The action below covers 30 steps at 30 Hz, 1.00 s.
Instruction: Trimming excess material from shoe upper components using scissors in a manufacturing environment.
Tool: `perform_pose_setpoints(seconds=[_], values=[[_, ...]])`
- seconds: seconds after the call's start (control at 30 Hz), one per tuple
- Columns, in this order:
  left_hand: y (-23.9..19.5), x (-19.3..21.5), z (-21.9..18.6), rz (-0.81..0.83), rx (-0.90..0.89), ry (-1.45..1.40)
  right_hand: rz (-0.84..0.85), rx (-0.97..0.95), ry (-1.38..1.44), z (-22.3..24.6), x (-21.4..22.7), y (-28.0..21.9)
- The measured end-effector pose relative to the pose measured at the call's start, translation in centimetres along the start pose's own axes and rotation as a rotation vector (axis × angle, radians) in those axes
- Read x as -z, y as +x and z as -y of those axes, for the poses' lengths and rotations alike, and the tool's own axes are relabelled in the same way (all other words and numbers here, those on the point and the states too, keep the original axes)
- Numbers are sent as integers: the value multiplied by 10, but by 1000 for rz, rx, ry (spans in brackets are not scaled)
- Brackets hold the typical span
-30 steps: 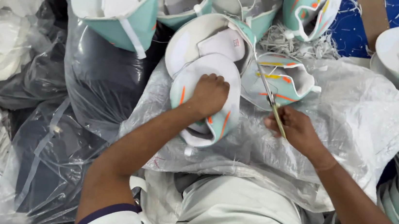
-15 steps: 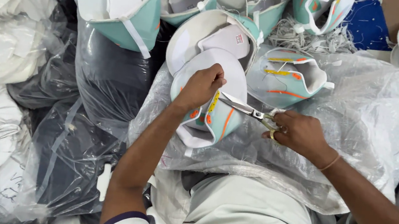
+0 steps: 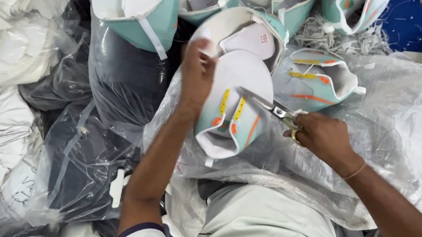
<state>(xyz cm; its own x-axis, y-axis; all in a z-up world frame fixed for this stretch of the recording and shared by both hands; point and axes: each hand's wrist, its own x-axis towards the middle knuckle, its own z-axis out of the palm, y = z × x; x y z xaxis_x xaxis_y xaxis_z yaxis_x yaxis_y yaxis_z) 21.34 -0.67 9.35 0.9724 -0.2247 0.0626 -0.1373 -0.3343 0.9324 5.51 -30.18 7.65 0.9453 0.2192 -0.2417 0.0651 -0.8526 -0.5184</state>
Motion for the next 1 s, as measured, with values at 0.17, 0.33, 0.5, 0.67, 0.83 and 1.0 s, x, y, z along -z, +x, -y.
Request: perform_pose_setpoints(seconds=[0.17,0.33,0.5,0.67,0.83,1.0], values=[[-5,26,-24,44,-196,400,43,-87,-6,3,3,-5],[-4,22,-21,325,-379,578,-87,54,94,9,3,1],[3,23,-16,571,-335,778,-17,-33,75,8,2,3],[3,20,-14,569,-417,738,-30,29,64,10,4,8],[1,16,-13,558,-394,656,-3,19,69,19,7,14],[-1,16,-3,521,-290,532,10,62,31,-3,-20,12]])
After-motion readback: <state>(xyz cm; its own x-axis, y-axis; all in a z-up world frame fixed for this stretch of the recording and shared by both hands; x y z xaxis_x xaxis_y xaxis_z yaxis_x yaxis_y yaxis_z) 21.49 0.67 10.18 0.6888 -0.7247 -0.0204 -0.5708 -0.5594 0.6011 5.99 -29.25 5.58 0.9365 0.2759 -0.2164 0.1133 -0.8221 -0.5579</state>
